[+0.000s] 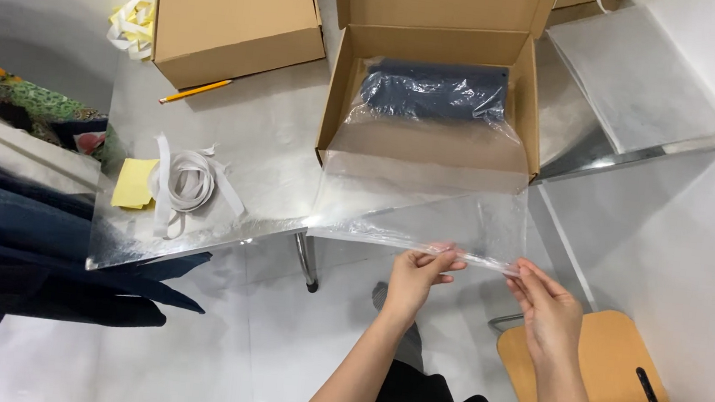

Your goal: Packing clothes into cardboard boxes and finishing them with ribbons.

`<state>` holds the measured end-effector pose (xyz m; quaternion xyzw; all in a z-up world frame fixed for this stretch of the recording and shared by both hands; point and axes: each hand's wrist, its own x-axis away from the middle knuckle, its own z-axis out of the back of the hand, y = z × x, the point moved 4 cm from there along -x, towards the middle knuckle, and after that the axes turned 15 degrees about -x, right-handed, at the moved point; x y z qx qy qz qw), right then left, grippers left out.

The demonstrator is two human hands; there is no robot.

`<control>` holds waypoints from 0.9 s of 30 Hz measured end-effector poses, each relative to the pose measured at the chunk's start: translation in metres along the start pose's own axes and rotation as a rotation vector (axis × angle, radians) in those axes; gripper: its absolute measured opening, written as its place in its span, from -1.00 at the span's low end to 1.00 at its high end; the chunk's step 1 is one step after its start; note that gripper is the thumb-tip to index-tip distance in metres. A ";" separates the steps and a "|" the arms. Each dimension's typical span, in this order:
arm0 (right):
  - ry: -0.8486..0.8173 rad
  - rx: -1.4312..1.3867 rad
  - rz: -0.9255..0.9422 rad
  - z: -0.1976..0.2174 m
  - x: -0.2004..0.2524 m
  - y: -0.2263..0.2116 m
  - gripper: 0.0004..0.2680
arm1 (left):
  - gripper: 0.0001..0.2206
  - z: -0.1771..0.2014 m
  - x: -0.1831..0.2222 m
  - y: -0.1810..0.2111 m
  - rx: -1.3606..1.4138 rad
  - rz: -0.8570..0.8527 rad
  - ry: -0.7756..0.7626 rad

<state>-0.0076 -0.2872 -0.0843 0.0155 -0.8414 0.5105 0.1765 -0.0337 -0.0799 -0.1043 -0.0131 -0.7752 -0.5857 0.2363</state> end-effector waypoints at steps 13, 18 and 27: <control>-0.029 0.005 0.043 0.012 -0.011 0.008 -0.79 | -0.75 0.129 0.000 0.019 -0.065 -0.037 0.404; -0.033 0.010 0.063 0.034 -0.035 0.024 -0.81 | -0.83 0.151 0.005 0.026 -0.050 -0.077 0.469; 0.128 -0.016 -0.031 0.004 -0.005 -0.013 -0.81 | -0.83 0.153 0.029 0.066 -0.195 -0.093 0.363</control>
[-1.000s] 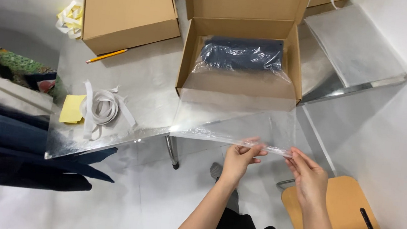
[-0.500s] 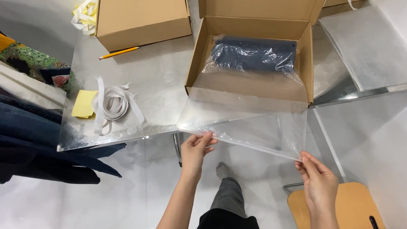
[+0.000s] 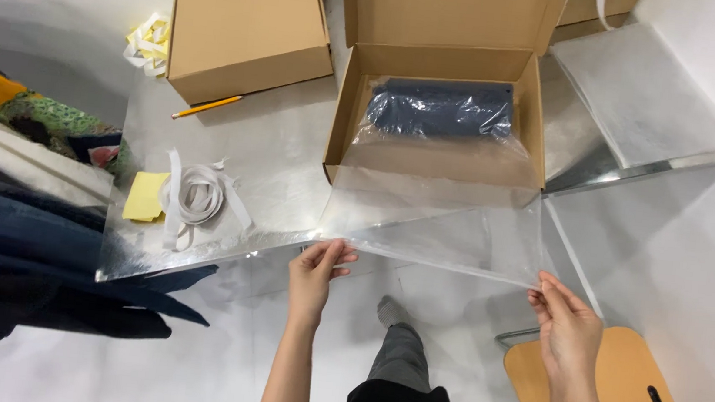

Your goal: Packing clothes into cardboard boxes and finishing them with ribbons.

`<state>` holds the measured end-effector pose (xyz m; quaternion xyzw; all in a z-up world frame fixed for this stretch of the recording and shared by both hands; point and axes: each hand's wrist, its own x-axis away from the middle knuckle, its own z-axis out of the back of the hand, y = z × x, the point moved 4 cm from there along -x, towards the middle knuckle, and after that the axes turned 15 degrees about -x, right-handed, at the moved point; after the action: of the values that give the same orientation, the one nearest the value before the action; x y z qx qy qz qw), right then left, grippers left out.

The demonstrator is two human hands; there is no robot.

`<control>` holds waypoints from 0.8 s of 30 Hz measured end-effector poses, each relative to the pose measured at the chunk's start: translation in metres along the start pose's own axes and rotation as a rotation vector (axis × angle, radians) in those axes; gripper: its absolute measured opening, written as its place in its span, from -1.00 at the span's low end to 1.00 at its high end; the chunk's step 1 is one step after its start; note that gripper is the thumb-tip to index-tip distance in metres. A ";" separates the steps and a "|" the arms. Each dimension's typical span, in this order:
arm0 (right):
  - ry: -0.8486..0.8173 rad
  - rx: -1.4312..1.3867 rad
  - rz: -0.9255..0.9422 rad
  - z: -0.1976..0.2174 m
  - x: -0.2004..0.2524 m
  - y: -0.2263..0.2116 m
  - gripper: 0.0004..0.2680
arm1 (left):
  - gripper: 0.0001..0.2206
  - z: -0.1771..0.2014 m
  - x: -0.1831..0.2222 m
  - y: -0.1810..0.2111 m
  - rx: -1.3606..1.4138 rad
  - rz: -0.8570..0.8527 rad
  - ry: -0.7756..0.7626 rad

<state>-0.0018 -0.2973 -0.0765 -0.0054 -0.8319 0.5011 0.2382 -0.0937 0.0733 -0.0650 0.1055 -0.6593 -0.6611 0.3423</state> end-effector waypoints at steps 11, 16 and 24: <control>-0.012 -0.033 0.001 0.008 -0.008 0.005 -0.82 | -0.85 -0.003 0.013 0.014 -0.056 0.003 -0.060; -0.059 -0.068 0.039 0.014 -0.018 0.013 -0.84 | -0.66 -0.009 0.003 -0.001 0.069 0.044 0.078; -0.083 -0.018 0.115 0.014 -0.014 0.009 -0.81 | -0.63 -0.062 0.010 0.031 -1.312 -0.641 0.331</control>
<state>0.0030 -0.3076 -0.0952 -0.0344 -0.8440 0.5062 0.1742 -0.0549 0.0206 -0.0393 0.1647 -0.0066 -0.9615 0.2200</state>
